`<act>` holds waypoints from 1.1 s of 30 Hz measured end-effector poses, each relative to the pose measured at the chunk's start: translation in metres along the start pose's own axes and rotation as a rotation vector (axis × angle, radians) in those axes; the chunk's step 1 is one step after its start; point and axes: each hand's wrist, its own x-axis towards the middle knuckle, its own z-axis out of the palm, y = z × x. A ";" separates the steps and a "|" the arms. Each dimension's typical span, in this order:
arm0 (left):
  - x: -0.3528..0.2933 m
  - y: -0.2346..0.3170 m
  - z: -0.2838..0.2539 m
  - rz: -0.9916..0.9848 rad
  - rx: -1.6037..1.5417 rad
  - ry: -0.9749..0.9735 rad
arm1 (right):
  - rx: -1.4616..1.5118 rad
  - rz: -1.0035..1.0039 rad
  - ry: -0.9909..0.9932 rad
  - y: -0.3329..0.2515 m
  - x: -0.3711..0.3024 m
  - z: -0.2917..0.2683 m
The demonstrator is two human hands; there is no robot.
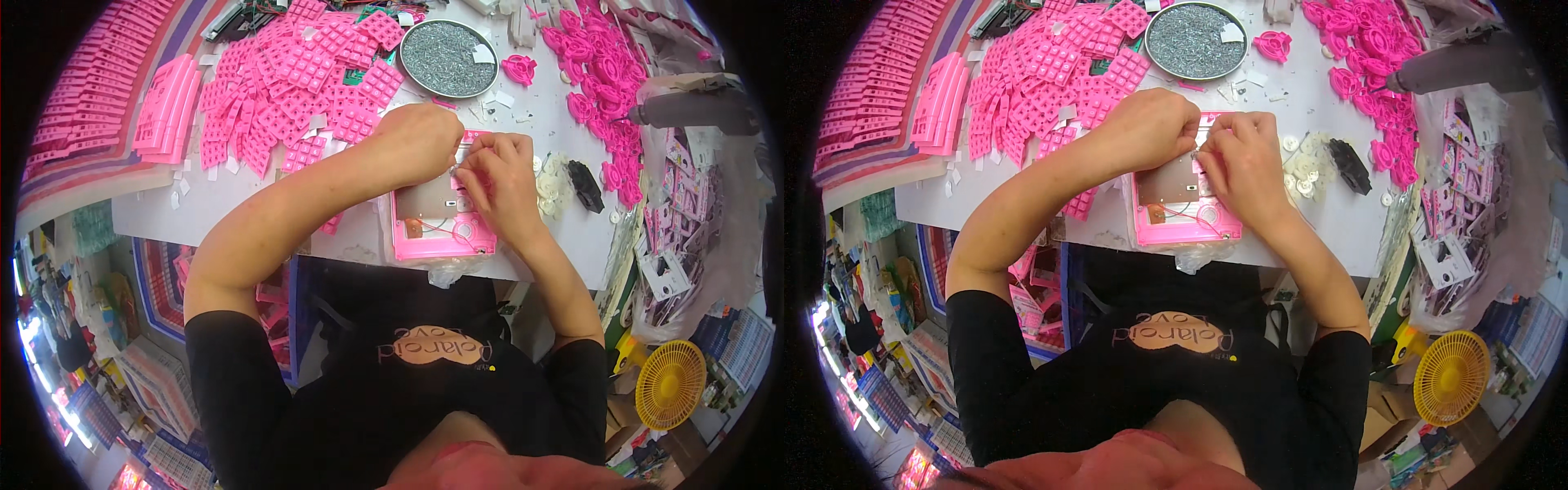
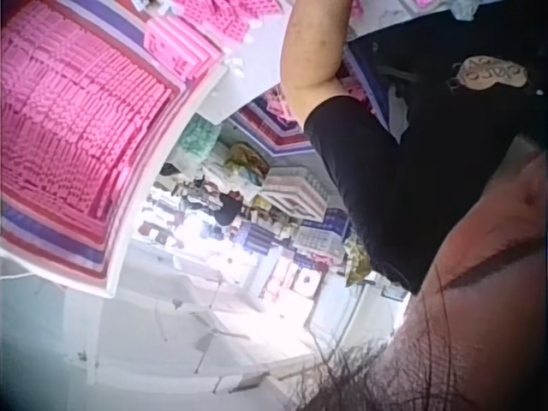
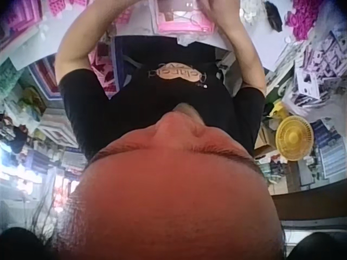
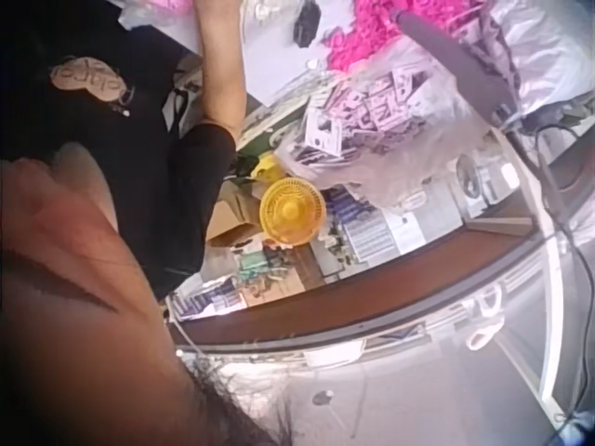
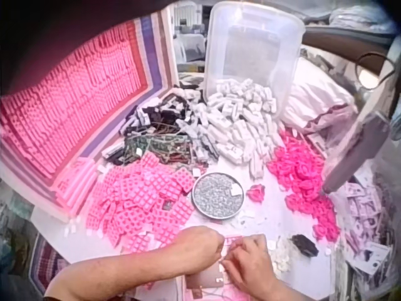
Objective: Assembling components of a pink toy piggy bank at a factory workstation.
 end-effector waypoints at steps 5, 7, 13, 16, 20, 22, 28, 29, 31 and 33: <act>0.000 0.000 0.001 0.000 0.001 0.008 | -0.009 -0.053 -0.103 0.005 0.004 -0.004; -0.001 -0.003 0.004 0.024 -0.005 0.017 | 0.053 -0.112 -0.177 0.012 0.005 -0.012; 0.002 -0.004 0.006 0.007 0.017 -0.003 | -0.019 -0.225 -0.235 0.002 -0.003 -0.028; 0.002 0.000 0.002 -0.007 0.003 -0.027 | 0.090 -0.183 -0.421 0.013 0.011 -0.037; 0.002 -0.001 -0.001 0.019 0.010 -0.040 | 0.109 -0.092 -0.481 0.009 0.015 -0.038; 0.002 -0.002 -0.002 0.045 0.013 -0.047 | 0.169 -0.117 -0.424 0.016 0.009 -0.035; 0.002 -0.006 0.008 0.183 0.220 -0.069 | -0.133 -0.181 -0.122 -0.007 -0.013 -0.006; 0.001 -0.004 0.006 0.195 0.236 -0.070 | -0.125 -0.155 -0.115 -0.011 -0.013 -0.005; -0.003 0.000 0.004 0.219 0.268 -0.073 | -0.110 -0.102 -0.101 -0.016 -0.014 -0.003; -0.003 0.001 0.007 0.243 0.264 -0.025 | -0.156 -0.053 -0.118 -0.020 -0.012 -0.001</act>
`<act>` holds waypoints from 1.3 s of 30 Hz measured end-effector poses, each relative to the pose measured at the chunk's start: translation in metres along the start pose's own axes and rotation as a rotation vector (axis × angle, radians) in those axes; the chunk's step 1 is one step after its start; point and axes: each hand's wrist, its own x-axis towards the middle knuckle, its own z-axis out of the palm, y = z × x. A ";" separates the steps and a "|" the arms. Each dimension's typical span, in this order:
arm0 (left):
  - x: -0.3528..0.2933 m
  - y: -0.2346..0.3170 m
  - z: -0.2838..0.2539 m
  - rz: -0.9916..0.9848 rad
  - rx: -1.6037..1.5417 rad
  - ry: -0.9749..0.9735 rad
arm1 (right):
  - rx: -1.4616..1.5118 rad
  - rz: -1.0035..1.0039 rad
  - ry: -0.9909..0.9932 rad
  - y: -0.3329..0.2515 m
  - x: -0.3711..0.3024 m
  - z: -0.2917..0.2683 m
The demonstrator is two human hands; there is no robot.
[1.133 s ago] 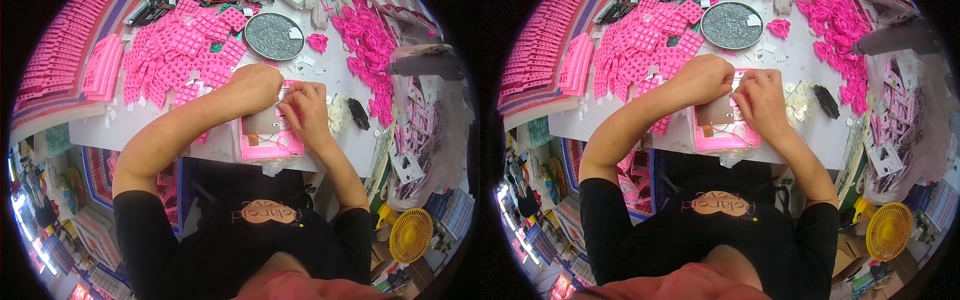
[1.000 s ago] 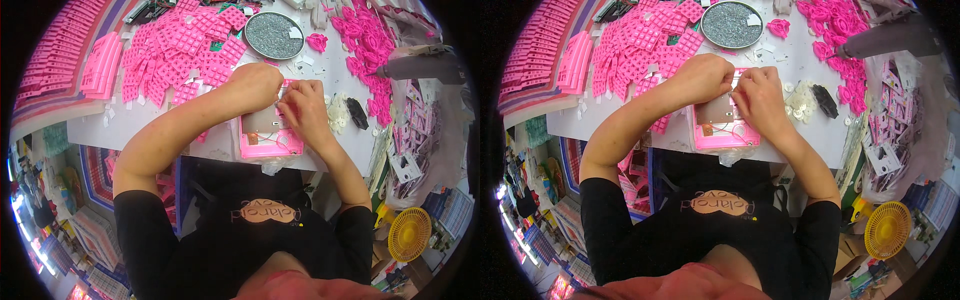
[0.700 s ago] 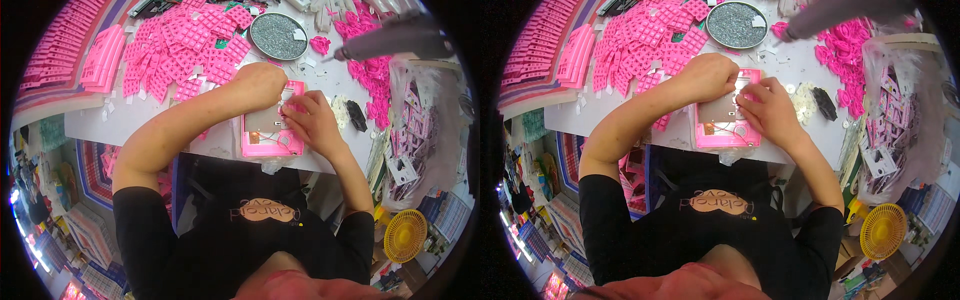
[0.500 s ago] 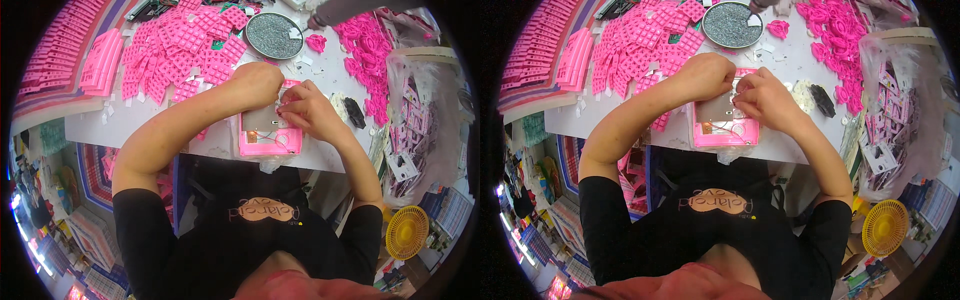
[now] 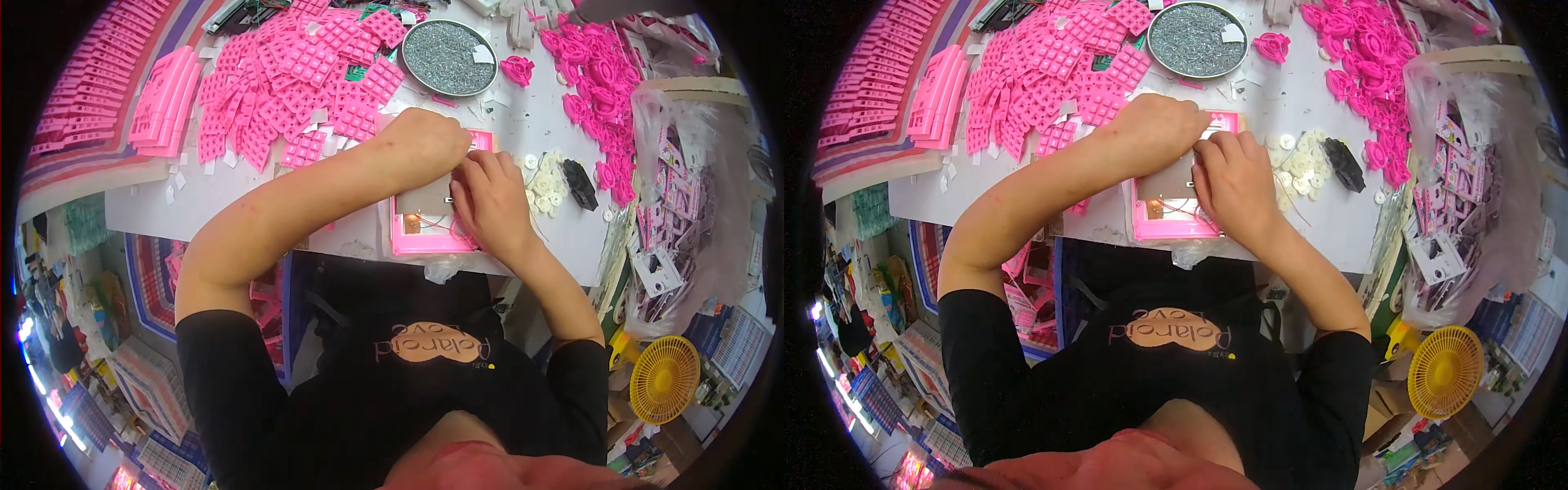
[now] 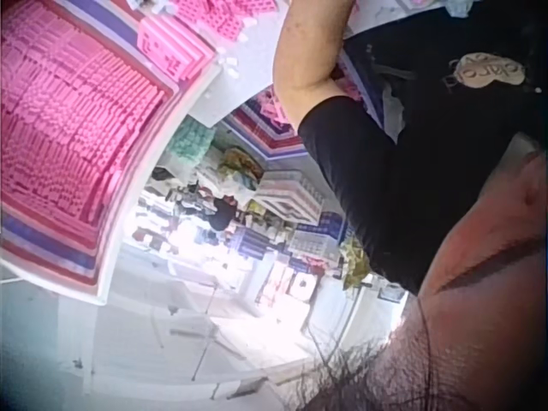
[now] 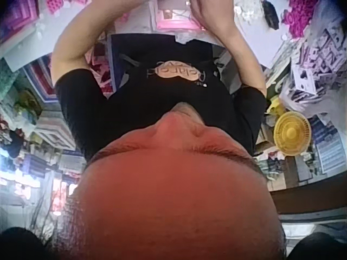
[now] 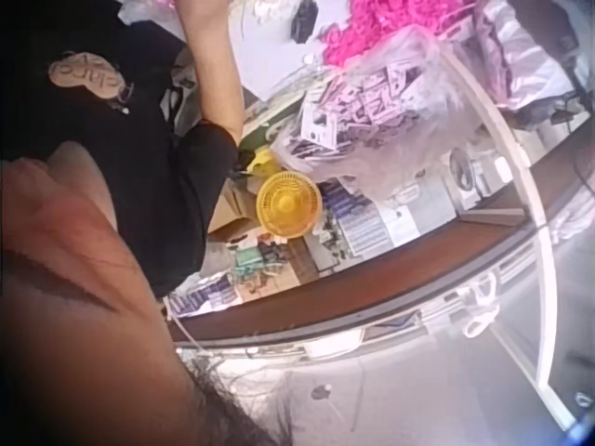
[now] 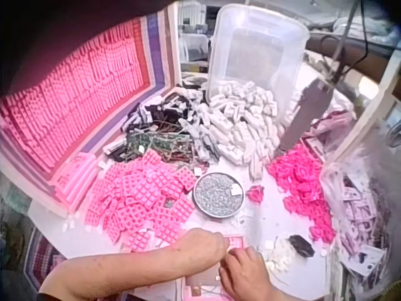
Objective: Assembling components of a pink toy piggy bank at a factory workstation.
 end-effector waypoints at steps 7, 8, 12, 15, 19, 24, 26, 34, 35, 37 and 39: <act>0.000 -0.011 0.005 -0.010 -0.127 0.096 | 0.028 -0.095 -0.149 0.007 0.002 -0.022; -0.004 -0.014 0.000 -0.033 -0.267 0.199 | 0.116 -0.091 -0.174 0.016 0.001 -0.026; -0.020 -0.021 -0.017 -0.286 -0.434 0.535 | 0.262 -0.088 -0.203 0.034 -0.001 -0.030; -0.032 -0.030 -0.003 -0.417 -0.167 0.555 | 0.162 -0.106 -0.208 0.023 0.003 -0.027; -0.037 -0.022 0.012 -0.315 -0.167 0.551 | 0.152 -0.150 -0.257 0.025 0.012 -0.031; -0.041 -0.002 0.013 -0.129 -0.305 0.729 | 0.401 0.138 -0.043 0.017 0.033 -0.023; -0.043 0.005 0.016 -0.113 -0.371 0.748 | 0.661 0.306 -0.056 0.007 0.043 -0.017; -0.037 0.008 0.021 -0.074 -0.322 0.749 | 0.362 0.083 0.052 0.014 0.048 -0.011; -0.038 0.009 0.020 -0.087 -0.343 0.742 | 0.401 0.151 0.005 0.014 0.046 -0.015; -0.042 0.009 0.019 -0.124 -0.340 0.746 | 0.485 0.240 -0.053 0.014 0.043 -0.016; -0.043 0.010 0.019 -0.141 -0.337 0.753 | 0.580 0.284 -0.072 0.014 0.042 -0.013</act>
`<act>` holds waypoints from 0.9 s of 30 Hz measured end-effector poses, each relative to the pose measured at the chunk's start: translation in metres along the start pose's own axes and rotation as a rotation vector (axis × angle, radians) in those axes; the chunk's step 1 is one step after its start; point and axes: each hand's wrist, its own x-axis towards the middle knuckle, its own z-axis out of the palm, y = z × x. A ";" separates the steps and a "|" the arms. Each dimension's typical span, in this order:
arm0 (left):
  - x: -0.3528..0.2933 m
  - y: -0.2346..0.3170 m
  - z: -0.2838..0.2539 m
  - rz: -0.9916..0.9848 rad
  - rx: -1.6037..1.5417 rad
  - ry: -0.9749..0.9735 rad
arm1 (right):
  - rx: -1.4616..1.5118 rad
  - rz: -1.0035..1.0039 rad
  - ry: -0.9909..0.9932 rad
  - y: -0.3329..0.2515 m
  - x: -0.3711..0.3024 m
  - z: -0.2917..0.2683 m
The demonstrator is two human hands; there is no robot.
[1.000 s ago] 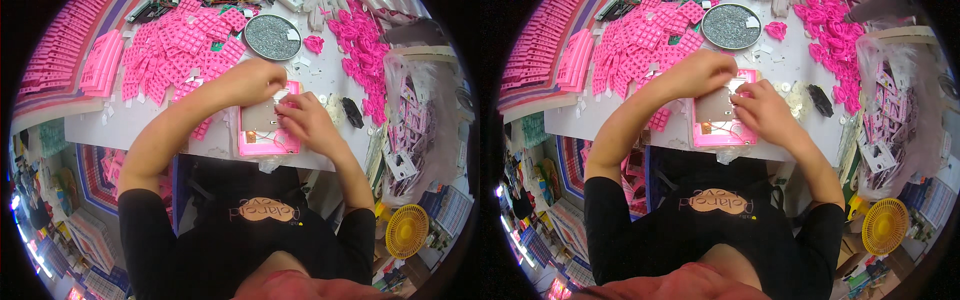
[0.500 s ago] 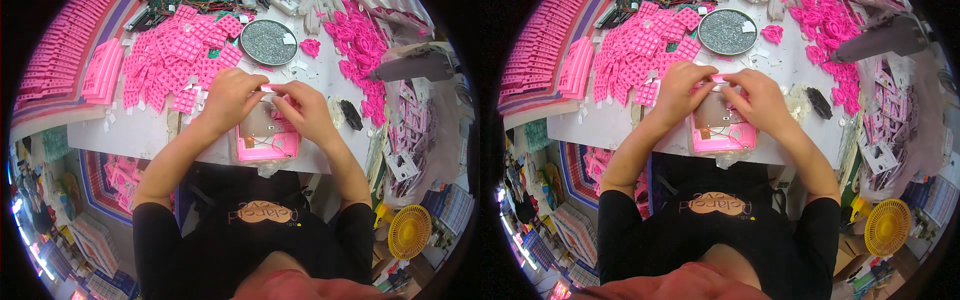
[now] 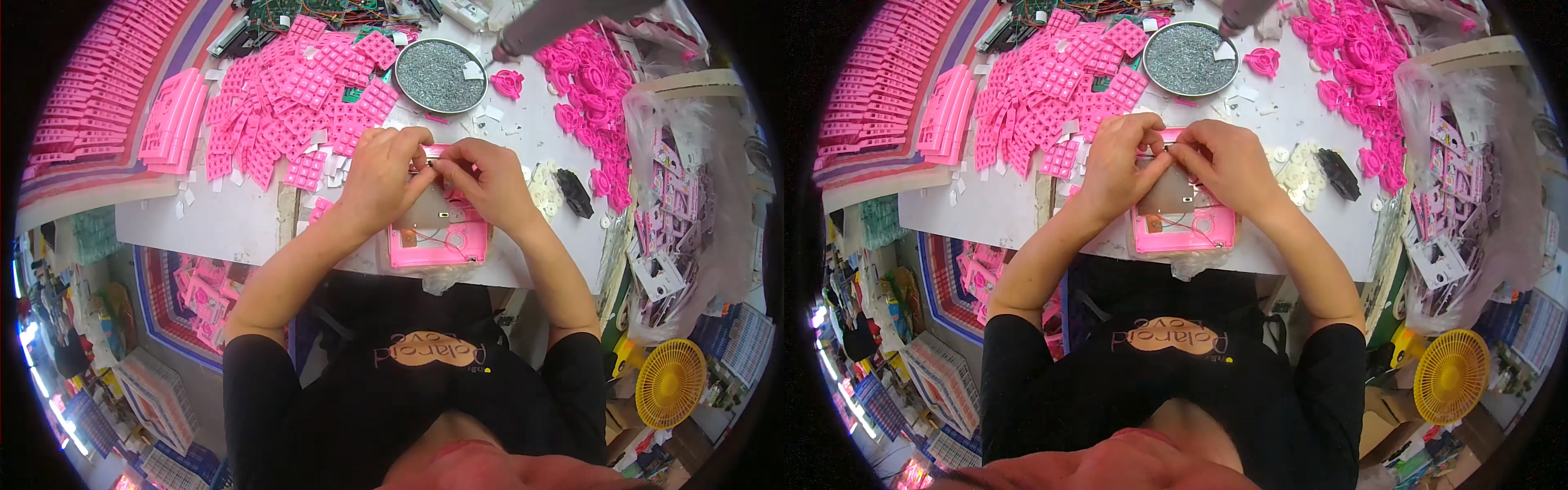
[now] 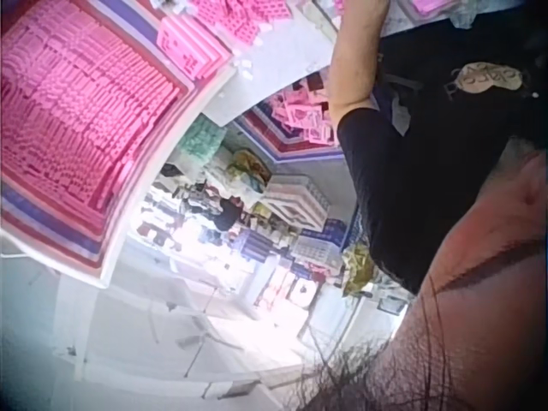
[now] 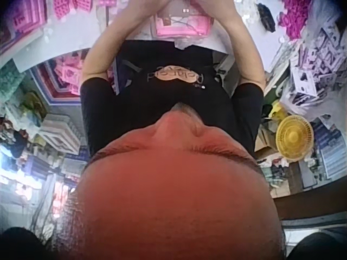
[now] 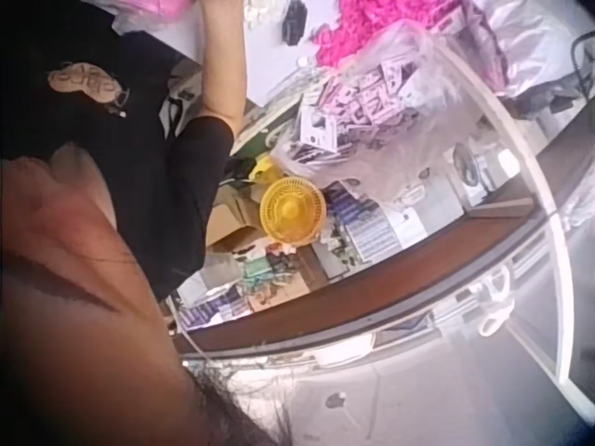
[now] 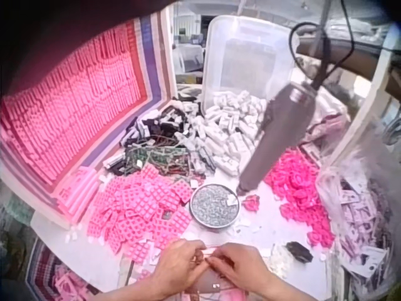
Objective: Assembling components of a pink toy piggy bank at a factory workstation.
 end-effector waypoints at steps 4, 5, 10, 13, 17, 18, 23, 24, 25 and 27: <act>-0.002 -0.001 0.002 0.036 0.028 0.016 | -0.014 -0.066 -0.009 0.000 0.002 0.000; -0.002 0.000 0.002 0.058 0.041 0.021 | -0.002 -0.072 -0.019 0.001 0.002 0.001; -0.001 0.002 -0.011 -0.131 -0.141 -0.119 | -0.066 -0.287 0.061 0.009 0.000 -0.004; -0.005 0.001 -0.009 -0.123 -0.110 -0.130 | -0.125 -0.357 0.099 0.009 -0.003 -0.001; -0.007 0.002 -0.008 -0.071 -0.007 -0.063 | -0.242 -0.462 0.195 0.008 -0.014 0.002; -0.007 0.001 -0.006 -0.048 0.015 -0.040 | -0.282 -0.486 0.206 0.007 -0.017 0.002; -0.009 0.003 -0.001 0.165 0.133 0.049 | -0.167 -0.354 0.017 0.007 -0.016 -0.002; -0.010 0.003 0.000 0.173 0.140 0.047 | -0.123 -0.349 -0.027 0.008 -0.014 -0.004; -0.012 0.004 0.001 0.181 0.147 0.045 | -0.090 -0.302 -0.025 0.006 -0.015 -0.007; -0.013 0.002 0.002 0.172 0.155 0.044 | -0.035 -0.220 -0.021 -0.004 -0.013 -0.018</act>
